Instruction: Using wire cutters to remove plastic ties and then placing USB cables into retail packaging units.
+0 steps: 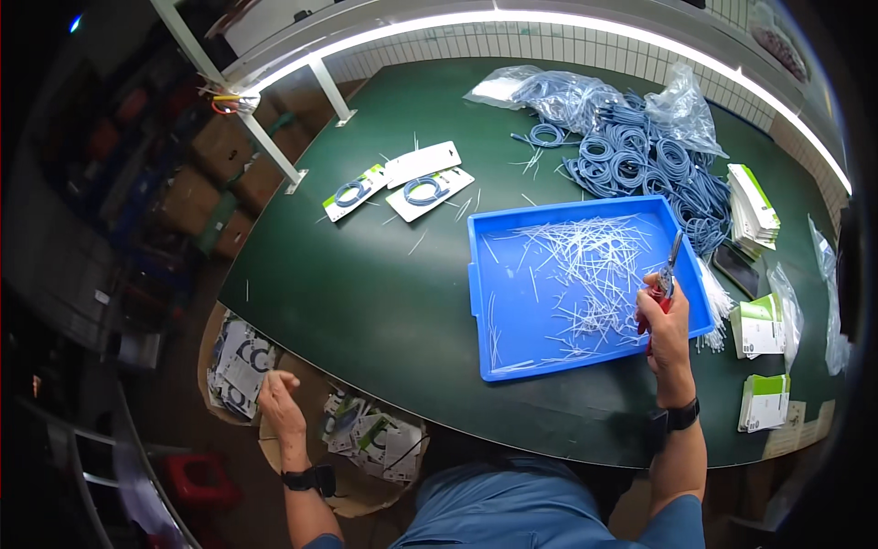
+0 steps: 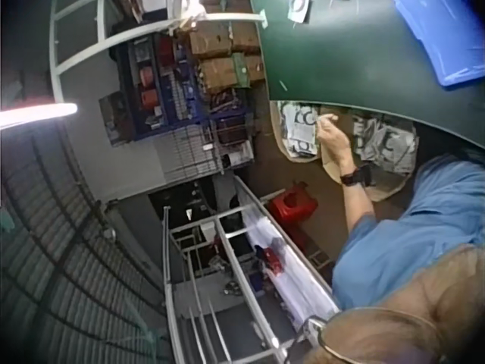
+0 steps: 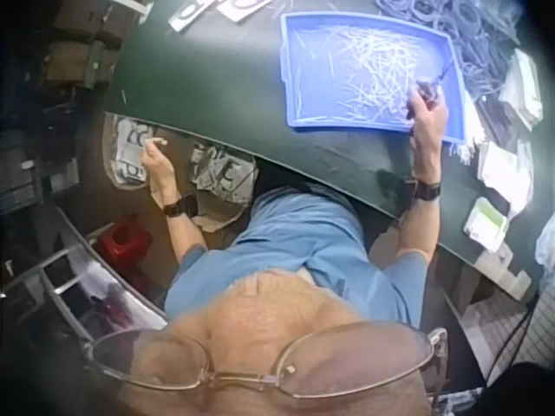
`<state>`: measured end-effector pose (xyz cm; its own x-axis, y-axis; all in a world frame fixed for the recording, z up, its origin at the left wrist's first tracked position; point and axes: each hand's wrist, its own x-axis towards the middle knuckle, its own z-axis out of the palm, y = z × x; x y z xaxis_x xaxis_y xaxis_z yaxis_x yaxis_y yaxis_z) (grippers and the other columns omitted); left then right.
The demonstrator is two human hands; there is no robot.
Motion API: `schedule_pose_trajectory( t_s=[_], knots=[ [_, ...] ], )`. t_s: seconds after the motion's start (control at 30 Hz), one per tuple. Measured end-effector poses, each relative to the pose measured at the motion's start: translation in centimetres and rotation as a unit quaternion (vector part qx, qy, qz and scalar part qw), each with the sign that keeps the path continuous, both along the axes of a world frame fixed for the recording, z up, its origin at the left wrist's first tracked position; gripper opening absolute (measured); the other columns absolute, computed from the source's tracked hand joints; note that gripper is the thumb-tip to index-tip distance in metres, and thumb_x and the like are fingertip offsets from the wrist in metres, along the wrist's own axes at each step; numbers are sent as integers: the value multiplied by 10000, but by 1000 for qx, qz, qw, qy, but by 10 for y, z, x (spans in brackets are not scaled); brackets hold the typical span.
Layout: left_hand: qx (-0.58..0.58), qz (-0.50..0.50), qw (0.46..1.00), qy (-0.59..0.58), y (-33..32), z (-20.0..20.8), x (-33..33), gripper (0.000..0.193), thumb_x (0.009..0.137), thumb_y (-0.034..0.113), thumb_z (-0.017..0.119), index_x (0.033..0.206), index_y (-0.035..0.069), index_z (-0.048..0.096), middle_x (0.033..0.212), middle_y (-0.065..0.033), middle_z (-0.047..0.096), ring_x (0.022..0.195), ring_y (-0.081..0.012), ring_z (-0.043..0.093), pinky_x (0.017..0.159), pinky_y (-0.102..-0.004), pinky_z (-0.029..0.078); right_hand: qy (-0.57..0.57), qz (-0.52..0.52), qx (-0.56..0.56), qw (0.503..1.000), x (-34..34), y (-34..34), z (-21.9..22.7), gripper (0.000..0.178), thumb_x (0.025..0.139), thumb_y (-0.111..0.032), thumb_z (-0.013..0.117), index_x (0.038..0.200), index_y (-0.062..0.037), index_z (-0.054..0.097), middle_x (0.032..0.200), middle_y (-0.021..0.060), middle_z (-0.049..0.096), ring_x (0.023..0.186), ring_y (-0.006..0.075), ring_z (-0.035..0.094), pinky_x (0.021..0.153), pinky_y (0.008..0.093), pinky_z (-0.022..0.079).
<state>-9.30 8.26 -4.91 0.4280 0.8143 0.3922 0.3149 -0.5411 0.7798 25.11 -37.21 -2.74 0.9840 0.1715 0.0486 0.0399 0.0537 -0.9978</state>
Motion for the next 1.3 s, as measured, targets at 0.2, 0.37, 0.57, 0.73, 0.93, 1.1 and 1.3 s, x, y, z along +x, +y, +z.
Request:
schedule_pose_trajectory(
  t_s=[0.2,0.37,0.57,0.73,0.93,1.1,1.3],
  knots=[
    [-42,-180,983,-19,10,25,130,246,1053,161,538,870,12,607,780,-37,594,724,-112,549,668,-286,467,-12,11,-2,1000,1,5,-2,229,934,-47,682,1140,-13,588,839,5,604,697,67,561,599,217,441],
    [151,-260,950,78,3,38,275,207,958,196,712,964,-2,654,829,-122,663,731,-216,641,706,-335,523,-11,0,-6,1000,0,3,-1,234,940,-53,684,1149,-3,592,847,3,602,710,65,564,623,211,446],
    [385,-231,876,174,16,-17,391,522,868,293,806,1293,62,609,1174,-144,657,1141,-353,610,922,-511,513,-50,30,-41,997,-3,2,-5,272,942,-73,683,1184,4,587,861,5,598,720,66,560,617,214,435],
    [357,-233,877,224,48,-48,413,629,886,343,783,1393,57,544,1253,-142,628,1191,-369,578,963,-555,494,-70,51,-21,996,-3,5,-8,367,950,-91,691,1284,34,603,845,9,612,720,64,570,618,208,450],
    [333,-222,864,305,7,-27,400,622,936,367,716,1423,37,514,1273,-199,609,1173,-399,572,972,-564,496,-43,43,10,998,-4,-2,-3,541,968,-179,736,1429,52,571,837,12,637,706,66,590,641,209,491],
    [354,-178,859,324,-18,-25,374,572,974,268,632,1467,37,457,1213,-238,635,1142,-418,576,917,-570,521,-65,55,-1,996,-3,-1,-3,569,978,-231,745,1437,54,568,835,5,642,700,63,592,639,211,499],
    [361,-179,857,322,-2,-26,380,466,964,254,643,1336,-10,547,1094,-225,680,1093,-427,614,865,-547,552,-66,62,1,996,-4,-1,-1,567,989,-246,734,1451,35,566,821,-10,630,699,58,592,630,206,493]
  ],
)
